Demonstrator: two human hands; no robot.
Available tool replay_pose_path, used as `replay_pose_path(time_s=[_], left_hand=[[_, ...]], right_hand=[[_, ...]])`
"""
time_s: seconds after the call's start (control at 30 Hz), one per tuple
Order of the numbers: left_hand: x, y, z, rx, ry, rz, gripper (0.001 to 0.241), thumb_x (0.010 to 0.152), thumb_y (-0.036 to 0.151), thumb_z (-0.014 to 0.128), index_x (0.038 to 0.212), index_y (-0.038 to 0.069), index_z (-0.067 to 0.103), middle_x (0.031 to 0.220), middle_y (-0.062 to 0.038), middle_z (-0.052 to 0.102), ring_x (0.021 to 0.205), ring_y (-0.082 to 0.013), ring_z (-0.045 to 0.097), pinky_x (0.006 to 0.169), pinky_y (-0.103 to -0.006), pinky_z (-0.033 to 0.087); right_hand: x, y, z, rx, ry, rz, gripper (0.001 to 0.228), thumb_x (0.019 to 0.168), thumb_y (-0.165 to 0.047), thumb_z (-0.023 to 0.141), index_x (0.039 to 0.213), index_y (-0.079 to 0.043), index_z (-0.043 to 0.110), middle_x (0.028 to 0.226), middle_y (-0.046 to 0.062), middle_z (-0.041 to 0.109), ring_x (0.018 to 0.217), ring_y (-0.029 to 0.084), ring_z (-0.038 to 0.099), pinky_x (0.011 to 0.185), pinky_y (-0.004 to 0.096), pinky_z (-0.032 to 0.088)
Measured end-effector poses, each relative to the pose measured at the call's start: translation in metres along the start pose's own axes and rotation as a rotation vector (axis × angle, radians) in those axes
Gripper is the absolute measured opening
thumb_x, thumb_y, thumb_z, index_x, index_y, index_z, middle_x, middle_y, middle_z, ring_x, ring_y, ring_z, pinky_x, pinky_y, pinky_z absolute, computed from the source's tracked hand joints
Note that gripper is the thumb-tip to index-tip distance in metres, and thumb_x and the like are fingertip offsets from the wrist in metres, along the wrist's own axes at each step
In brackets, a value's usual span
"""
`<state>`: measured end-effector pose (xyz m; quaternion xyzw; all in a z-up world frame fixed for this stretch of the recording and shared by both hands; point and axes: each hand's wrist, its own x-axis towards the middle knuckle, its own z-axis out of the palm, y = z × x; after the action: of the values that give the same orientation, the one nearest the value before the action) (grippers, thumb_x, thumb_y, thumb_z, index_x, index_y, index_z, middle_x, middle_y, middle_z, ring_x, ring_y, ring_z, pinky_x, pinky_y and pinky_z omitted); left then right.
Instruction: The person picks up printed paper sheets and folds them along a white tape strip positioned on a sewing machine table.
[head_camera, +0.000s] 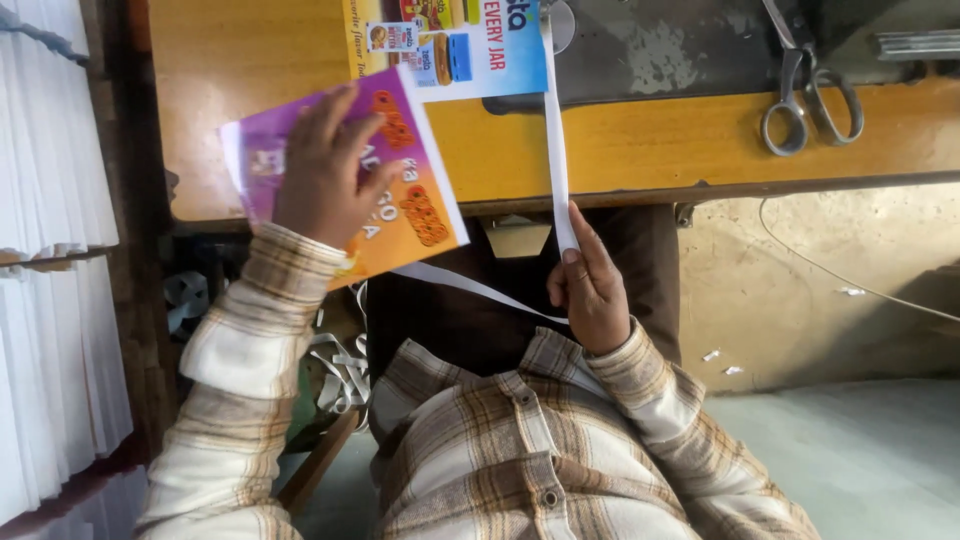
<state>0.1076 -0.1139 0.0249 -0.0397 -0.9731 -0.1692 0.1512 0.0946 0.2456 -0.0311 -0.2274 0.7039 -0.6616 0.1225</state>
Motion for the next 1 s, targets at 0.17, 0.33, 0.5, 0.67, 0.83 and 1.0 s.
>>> replay_pose_path(time_s=[0.17,0.33,0.5,0.67,0.83,1.0], left_hand=[[0.007,-0.011,0.012,0.089,0.126,0.059,0.037,0.106,0.024,0.083,0.134,0.002,0.07,0.158,-0.025,0.055,0.145,-0.0437,0.052,0.125,-0.0602,0.038],[0.047,0.044,0.031,-0.045,0.131,0.142,0.041,0.098,0.014,0.09,0.132,0.004,0.07,0.157,-0.021,0.054,0.146,-0.0426,0.05,0.126,-0.0603,0.035],[0.081,0.085,0.069,-0.063,-0.023,0.208,0.053,0.109,0.036,0.075,0.152,0.01,0.059,0.167,-0.013,0.043,0.153,-0.0384,0.042,0.13,-0.0609,0.03],[0.091,0.086,0.092,-0.049,-0.087,0.202,0.071,0.105,0.061,0.074,0.155,0.014,0.057,0.167,-0.011,0.046,0.15,-0.0374,0.048,0.119,-0.0569,0.042],[0.088,0.086,0.092,-0.011,-0.1,0.241,0.064,0.106,0.06,0.072,0.147,0.01,0.065,0.171,-0.009,0.04,0.149,-0.0383,0.049,0.119,-0.0578,0.044],[0.086,0.09,0.091,-0.023,-0.084,0.25,0.063,0.103,0.058,0.071,0.143,0.009,0.069,0.157,-0.009,0.06,0.142,-0.0368,0.052,0.113,-0.0549,0.042]], right_hand=[[-0.003,-0.009,0.006,-0.026,-0.01,0.048,0.052,0.121,-0.012,0.038,0.172,-0.016,0.031,0.063,0.0,0.049,0.054,0.009,0.05,0.054,0.024,0.047],[-0.004,-0.013,0.009,-0.202,-0.002,0.035,0.053,0.121,-0.014,0.039,0.172,-0.015,0.029,0.066,-0.001,0.052,0.057,0.01,0.052,0.061,0.026,0.052],[-0.004,-0.015,0.007,-0.581,0.004,-0.038,0.055,0.117,-0.007,0.042,0.171,-0.01,0.033,0.074,0.003,0.068,0.049,0.014,0.054,0.055,0.03,0.052],[-0.006,-0.01,0.008,-0.75,0.017,-0.108,0.058,0.114,0.0,0.048,0.169,-0.01,0.036,0.093,0.0,0.078,0.042,0.014,0.033,0.04,0.033,0.037],[-0.006,-0.011,0.009,-0.781,0.017,-0.104,0.059,0.112,0.0,0.048,0.169,-0.01,0.037,0.112,0.003,0.081,0.043,0.018,0.038,0.043,0.036,0.04],[-0.005,-0.014,0.01,-0.828,0.023,-0.127,0.057,0.112,-0.001,0.048,0.168,-0.008,0.038,0.117,0.006,0.083,0.041,0.02,0.04,0.04,0.037,0.039]])
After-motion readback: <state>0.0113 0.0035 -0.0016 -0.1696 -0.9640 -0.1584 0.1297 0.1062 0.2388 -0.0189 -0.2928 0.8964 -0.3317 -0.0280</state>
